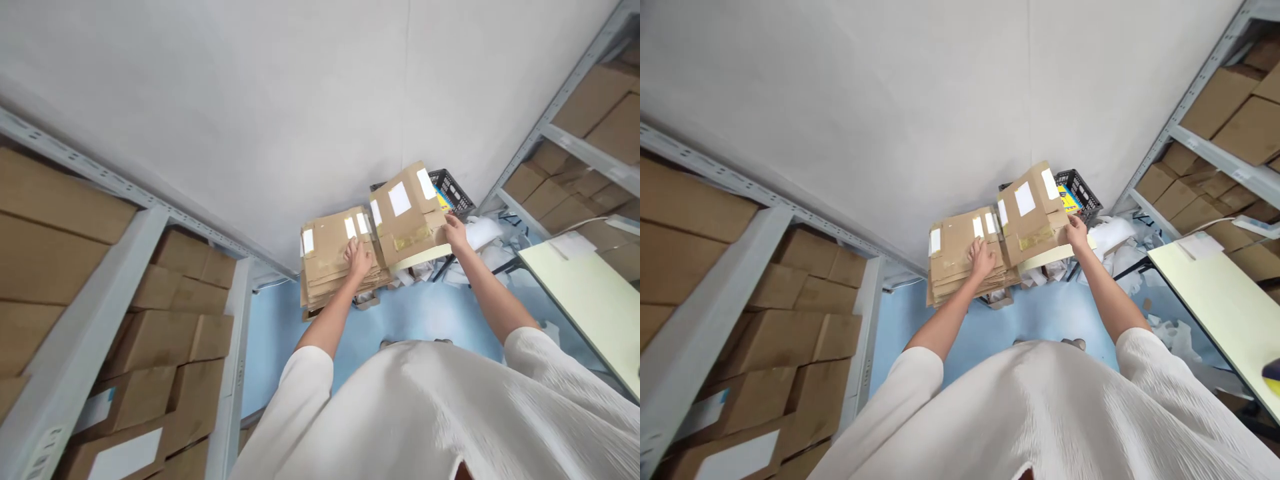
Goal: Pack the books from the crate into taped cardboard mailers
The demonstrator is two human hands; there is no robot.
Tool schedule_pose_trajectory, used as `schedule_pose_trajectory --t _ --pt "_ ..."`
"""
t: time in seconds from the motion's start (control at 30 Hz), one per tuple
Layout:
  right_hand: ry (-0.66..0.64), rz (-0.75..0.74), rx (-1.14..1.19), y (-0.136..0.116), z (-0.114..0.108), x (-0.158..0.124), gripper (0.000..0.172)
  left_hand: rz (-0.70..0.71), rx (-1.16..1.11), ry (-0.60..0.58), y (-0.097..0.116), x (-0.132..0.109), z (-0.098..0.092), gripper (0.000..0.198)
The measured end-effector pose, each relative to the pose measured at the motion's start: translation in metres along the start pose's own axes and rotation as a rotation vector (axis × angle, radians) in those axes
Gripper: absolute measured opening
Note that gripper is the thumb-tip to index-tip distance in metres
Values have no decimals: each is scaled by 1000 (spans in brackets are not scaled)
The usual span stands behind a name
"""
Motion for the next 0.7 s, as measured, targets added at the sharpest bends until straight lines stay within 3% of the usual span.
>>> schedule_pose_trajectory --t 0.23,0.4,0.57,0.7 --pt "-17 25 -58 21 -130 17 55 239 -89 -22 143 15 63 49" --pt "-4 140 -65 48 -240 19 59 370 -118 -81 244 13 123 49" --pt "5 213 21 73 -342 -6 59 397 -221 -191 334 15 191 60" --pt "42 266 51 87 -406 -38 56 408 -282 -257 397 13 238 62"
Point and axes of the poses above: each hand's wrist, its own x-axis towards the middle knuckle, its own z-axis out of the palm, y = z × x, the point moved 2 cm from there along x, towards the middle knuckle, and after that the axes turned 1 degree about -x, right-handed, at the moved point
